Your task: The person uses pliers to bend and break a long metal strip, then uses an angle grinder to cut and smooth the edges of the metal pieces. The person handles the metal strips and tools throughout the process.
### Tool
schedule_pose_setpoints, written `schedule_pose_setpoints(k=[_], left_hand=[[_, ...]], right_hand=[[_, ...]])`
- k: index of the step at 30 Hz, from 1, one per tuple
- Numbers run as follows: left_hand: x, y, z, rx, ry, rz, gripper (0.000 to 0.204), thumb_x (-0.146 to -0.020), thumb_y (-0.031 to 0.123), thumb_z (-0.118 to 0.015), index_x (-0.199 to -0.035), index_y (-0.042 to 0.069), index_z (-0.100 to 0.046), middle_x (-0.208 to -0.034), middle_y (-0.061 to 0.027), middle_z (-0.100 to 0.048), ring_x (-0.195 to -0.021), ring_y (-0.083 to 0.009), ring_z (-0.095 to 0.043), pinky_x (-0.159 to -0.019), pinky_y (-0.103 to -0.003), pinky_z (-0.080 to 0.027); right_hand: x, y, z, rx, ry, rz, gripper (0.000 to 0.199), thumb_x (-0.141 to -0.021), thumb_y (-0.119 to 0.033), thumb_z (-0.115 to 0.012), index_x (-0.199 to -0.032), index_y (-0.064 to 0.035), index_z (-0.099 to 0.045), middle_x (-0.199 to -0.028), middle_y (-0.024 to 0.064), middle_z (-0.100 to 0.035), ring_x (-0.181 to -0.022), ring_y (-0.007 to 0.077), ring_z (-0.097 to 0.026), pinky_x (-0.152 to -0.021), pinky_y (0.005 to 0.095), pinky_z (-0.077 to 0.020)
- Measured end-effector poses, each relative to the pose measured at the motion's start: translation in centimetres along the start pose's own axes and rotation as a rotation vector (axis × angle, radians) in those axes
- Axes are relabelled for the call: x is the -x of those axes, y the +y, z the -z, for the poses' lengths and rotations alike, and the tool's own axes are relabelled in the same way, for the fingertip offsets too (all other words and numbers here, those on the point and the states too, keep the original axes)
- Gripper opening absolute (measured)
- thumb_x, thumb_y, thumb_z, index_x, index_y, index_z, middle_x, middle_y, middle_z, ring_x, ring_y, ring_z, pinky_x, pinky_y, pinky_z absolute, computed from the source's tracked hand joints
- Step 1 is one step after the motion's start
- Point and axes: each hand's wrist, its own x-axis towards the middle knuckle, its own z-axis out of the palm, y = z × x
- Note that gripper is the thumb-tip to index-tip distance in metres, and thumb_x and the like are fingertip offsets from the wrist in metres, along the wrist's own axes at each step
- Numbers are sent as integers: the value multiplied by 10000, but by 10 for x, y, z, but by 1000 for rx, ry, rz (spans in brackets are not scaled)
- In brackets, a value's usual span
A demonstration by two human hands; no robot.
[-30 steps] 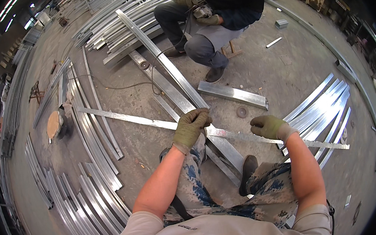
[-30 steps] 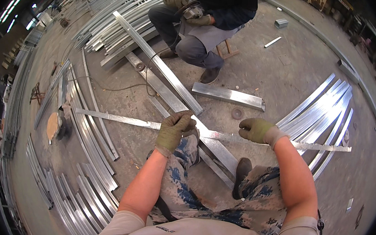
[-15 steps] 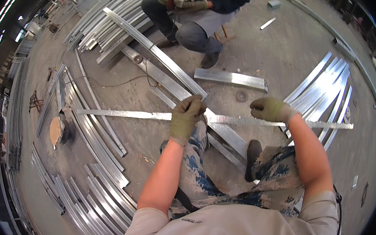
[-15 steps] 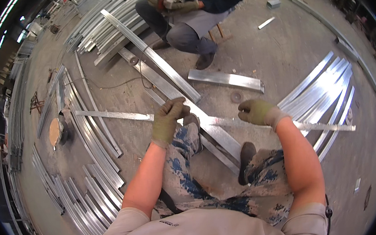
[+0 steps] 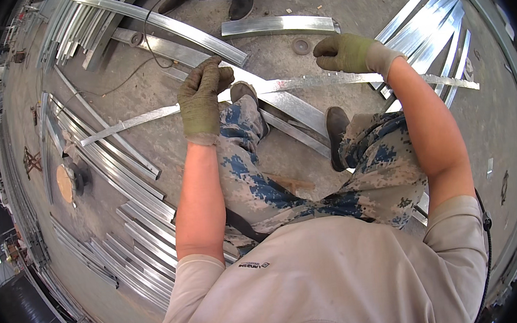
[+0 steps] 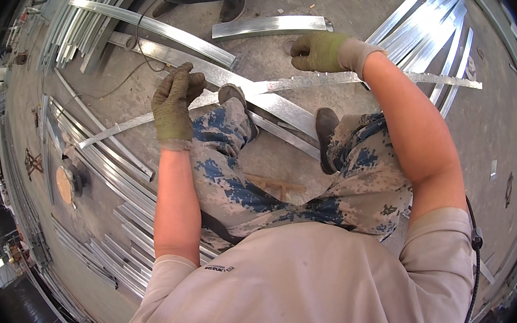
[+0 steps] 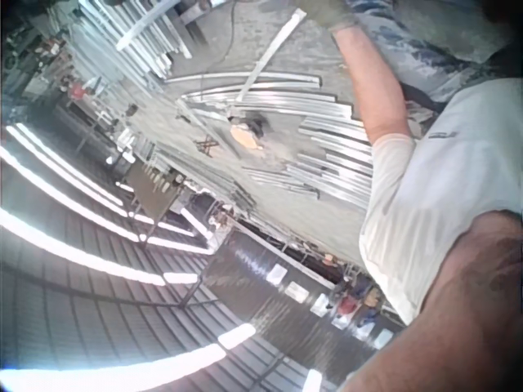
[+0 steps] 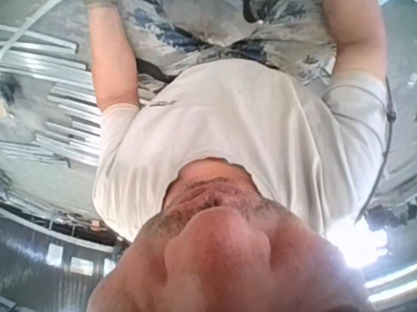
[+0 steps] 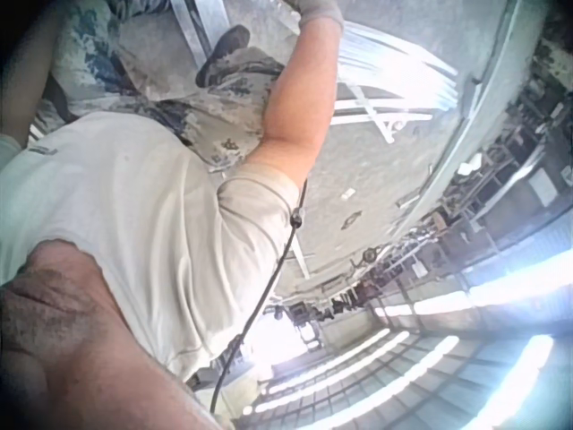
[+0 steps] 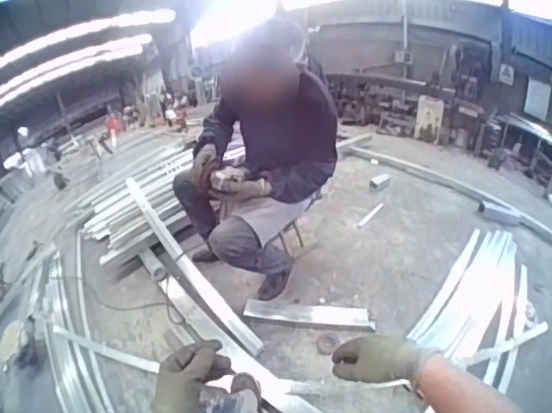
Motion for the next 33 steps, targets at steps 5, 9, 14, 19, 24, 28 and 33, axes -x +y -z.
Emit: schedule_pose_setpoints(k=[5,9,14,19,24,28,33], left_hand=[[-1,1,2,0,12,15,244,-1014,164,-682,-1174,-14,-725,-946,-117,-769,-855,-188,-742,-802,-316,-607],[1,4,-1,-17,38,15,246,-1010,170,-690,-1173,-12,-728,-944,-122,-769,-858,-194,-743,-794,-319,-609],[1,2,-3,-35,50,10,256,-1013,217,-690,-1167,19,-741,-935,-97,-780,-824,-180,-741,-786,-309,-601],[-1,-1,-5,-53,94,35,238,-1008,216,-696,-1145,29,-749,-925,-94,-779,-813,-179,-742,-784,-310,-606],[6,-7,2,-20,92,-29,247,-1005,228,-701,-1136,25,-751,-898,-81,-766,-800,-171,-734,-782,-306,-601],[0,-8,1,-27,121,-97,306,-1007,259,-699,-1152,-7,-739,-901,-79,-757,-808,-151,-709,-771,-287,-579],[9,-5,19,45,176,-205,266,-1024,246,-683,-1137,14,-748,-884,-61,-748,-800,-148,-704,-777,-293,-583]], right_hand=[[0,-1,3,-23,1,9,485,-980,-404,-621,-1333,-75,-666,-1286,152,-706,-1184,310,-659,-1038,397,-490],[-1,-2,4,-59,-24,-4,532,-967,-444,-607,-1384,-118,-652,-1333,138,-692,-1242,312,-639,-1075,398,-471],[2,-6,7,-50,-12,18,508,-962,-436,-609,-1346,-111,-677,-1297,134,-709,-1192,302,-662,-1043,405,-491],[0,2,4,-34,23,45,484,-962,-448,-594,-1298,-116,-700,-1259,140,-720,-1148,317,-673,-1013,410,-504],[3,-9,8,33,65,89,478,-947,-443,-602,-1265,-102,-708,-1219,147,-733,-1125,309,-680,-988,406,-510],[-2,1,14,-100,97,45,468,-932,-419,-636,-1252,-87,-718,-1203,140,-739,-1113,284,-680,-993,393,-502],[4,-14,24,-155,126,-19,421,-933,-378,-630,-1207,-76,-735,-1165,129,-748,-1097,292,-683,-987,387,-502]])
